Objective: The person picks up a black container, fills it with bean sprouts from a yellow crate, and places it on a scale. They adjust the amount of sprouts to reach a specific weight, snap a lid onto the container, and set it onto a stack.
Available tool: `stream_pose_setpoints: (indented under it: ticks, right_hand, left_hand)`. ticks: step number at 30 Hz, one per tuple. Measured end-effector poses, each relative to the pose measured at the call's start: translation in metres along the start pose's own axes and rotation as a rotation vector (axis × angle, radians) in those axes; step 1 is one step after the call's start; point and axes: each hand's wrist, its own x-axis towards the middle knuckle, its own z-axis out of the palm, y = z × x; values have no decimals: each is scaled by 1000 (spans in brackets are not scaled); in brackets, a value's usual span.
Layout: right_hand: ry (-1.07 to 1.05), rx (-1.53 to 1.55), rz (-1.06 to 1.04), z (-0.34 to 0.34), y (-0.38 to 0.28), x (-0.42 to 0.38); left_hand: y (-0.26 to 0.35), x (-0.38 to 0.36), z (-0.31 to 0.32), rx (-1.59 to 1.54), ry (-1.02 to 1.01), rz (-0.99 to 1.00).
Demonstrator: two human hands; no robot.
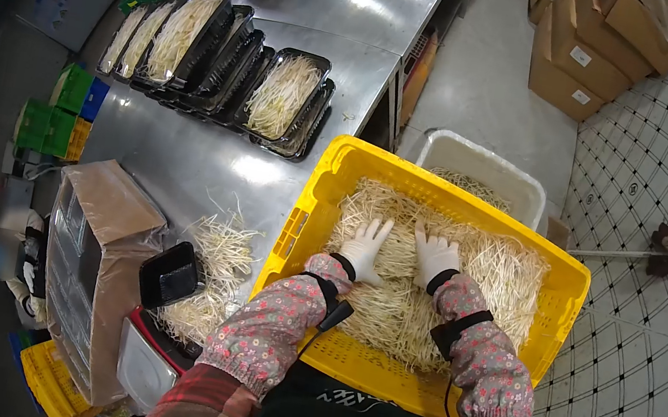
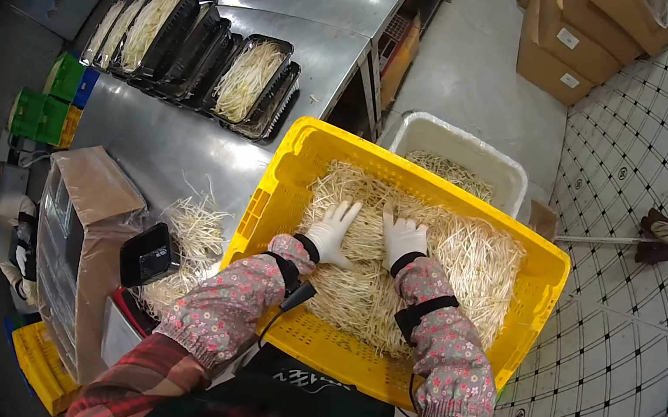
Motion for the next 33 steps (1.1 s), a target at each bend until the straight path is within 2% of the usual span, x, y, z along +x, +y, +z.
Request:
stream_pose_setpoints:
  ticks: [1,2,5,6,9,11,12,15,16,17,18,21,22,23,25,26,27,29,30,33]
  right_hand:
    - [-13,20,15,12,1,5]
    - [246,-62,-42,27,4,3]
    - [169,-17,-75,19,10,-3]
    - [242,-29,-117,20,18,-4]
    - [314,7,-101,14,44,-3]
    - [468,147,-53,14,66,-2]
    - [431,238,18,-7,64,-11]
    - [650,361,-71,-26,40,-16]
    - [631,384,-64,-24,25,-12]
    - [405,353,-36,-25,12,-6]
    - [361,267,-82,-11,-1,-1]
    - [115,129,-166,12,-14,5]
    - [11,100,-186,12,-16,3]
    - [-20,99,-183,8,-16,6]
    - [-76,104,-170,-17,-16,8]
    - [100,239,-178,-2,-12,18]
    - [133,284,-157,-3,-19,18]
    - [199,372,-115,-13,-43,20]
    - [143,307,-119,-15,-56,14]
    - [-11,109,-128,-19,-97,-13]
  left_hand:
    - [3,3,2,-47,-21,-45]
    - [5,4,5,-127,43,-85]
    - [-7,12,18,-148,-108,-140]
    - [-4,3,16,-184,20,-72]
    - [5,-18,-2,-103,-23,-1]
    - [-2,-34,-7,-33,11,51]
    - [-11,-41,-3,-20,40,105]
    - [-17,-48,8,-23,8,179]
    - [-6,-53,3,-48,25,205]
    - [5,-57,-3,-73,45,230]
    - [11,-60,-5,-103,-23,166]
    - [-5,-71,4,-116,29,86]
    - [-11,-81,-10,-240,34,109]
    - [-15,-93,-21,-311,-7,46]
    - [-20,-119,-40,-490,54,24]
    - [-20,-133,-49,-645,76,-6]
    - [-20,-145,-58,-732,96,-10]
    - [-11,-177,-100,-907,30,-144]
    - [-14,-192,-104,-1069,90,-151]
    - [-36,-244,-115,-1234,217,-136]
